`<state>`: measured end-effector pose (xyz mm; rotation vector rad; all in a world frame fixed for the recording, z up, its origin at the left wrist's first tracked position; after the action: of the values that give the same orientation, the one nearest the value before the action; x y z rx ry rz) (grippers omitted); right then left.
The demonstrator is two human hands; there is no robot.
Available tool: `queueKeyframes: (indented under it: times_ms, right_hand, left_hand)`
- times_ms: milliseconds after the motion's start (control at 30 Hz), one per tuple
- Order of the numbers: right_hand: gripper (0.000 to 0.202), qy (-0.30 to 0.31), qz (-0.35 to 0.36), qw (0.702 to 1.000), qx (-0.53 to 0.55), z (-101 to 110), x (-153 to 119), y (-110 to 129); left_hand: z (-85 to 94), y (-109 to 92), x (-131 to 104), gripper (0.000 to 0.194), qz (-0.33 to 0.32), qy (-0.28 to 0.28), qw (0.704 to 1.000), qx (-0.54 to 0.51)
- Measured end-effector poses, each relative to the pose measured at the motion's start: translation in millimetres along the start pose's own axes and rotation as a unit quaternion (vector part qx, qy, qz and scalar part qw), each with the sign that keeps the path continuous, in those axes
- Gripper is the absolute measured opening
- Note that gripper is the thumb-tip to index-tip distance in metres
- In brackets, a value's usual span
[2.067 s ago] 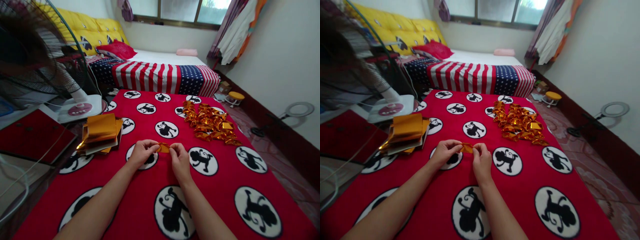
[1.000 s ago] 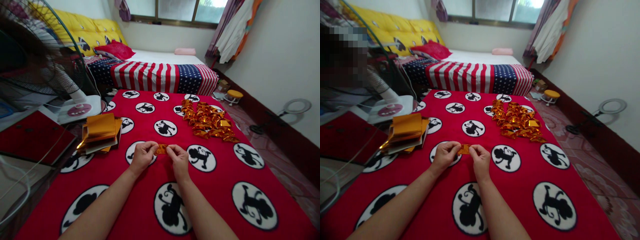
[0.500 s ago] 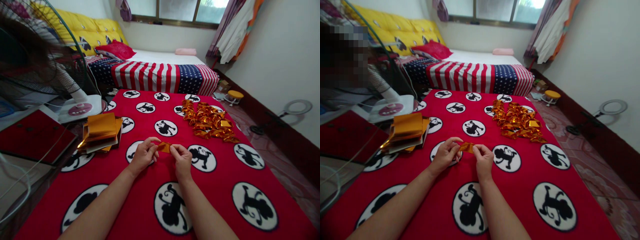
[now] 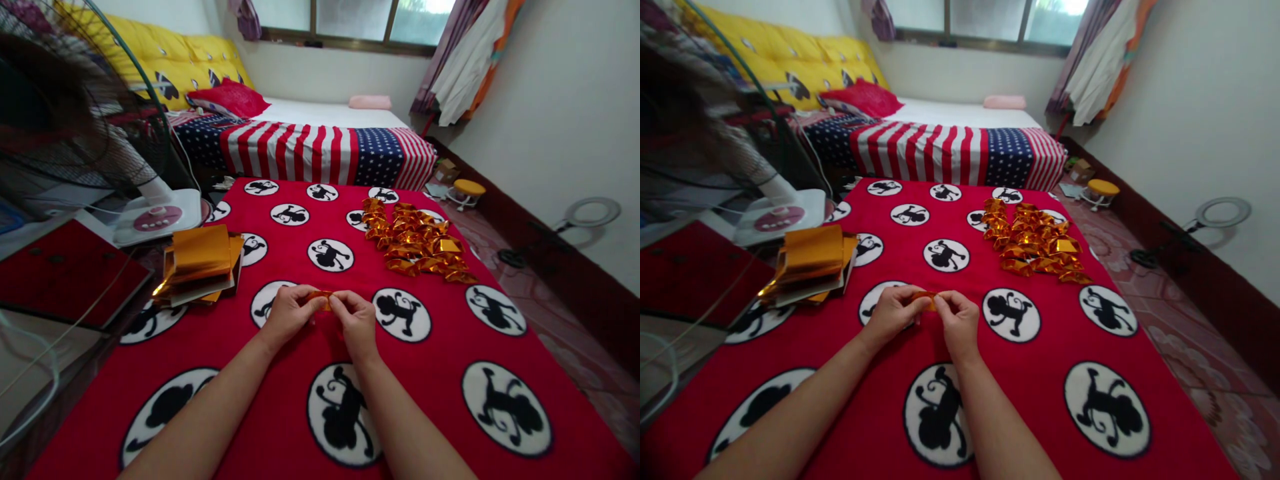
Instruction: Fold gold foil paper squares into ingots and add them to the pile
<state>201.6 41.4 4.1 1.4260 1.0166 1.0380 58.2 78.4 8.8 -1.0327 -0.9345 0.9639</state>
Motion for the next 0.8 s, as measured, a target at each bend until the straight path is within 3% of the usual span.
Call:
queueKeyframes:
  times_ms: [200, 567, 800]
  right_hand:
    - [0.017, 0.005, 0.007, 1.000, 0.002, 0, 0, 2]
    - [0.021, 0.049, 0.007, 0.998, -0.032, -5, -4, 2]
    - [0.022, 0.030, 0.016, 0.997, -0.068, -5, -3, 1]
  left_hand:
    - [6.0, 6, -1, 0.029, 0.028, -0.052, 0.995, -0.079]
    - [7.0, 0, 1, 0.024, 0.028, -0.024, 0.996, -0.077]
    - [14.3, 4, -1, 0.023, 0.047, -0.080, 0.991, -0.096]
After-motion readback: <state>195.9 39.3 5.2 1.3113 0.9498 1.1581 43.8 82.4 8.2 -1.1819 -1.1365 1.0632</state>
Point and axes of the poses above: each hand's wrist, its own x-axis towards the middle knuckle, its own z-axis out of the back of the hand, y = z × x, the point moved 7 cm from there along x, towards the middle knuckle, and after that the axes turned 2 degrees about -z, right-handed, at the moved point
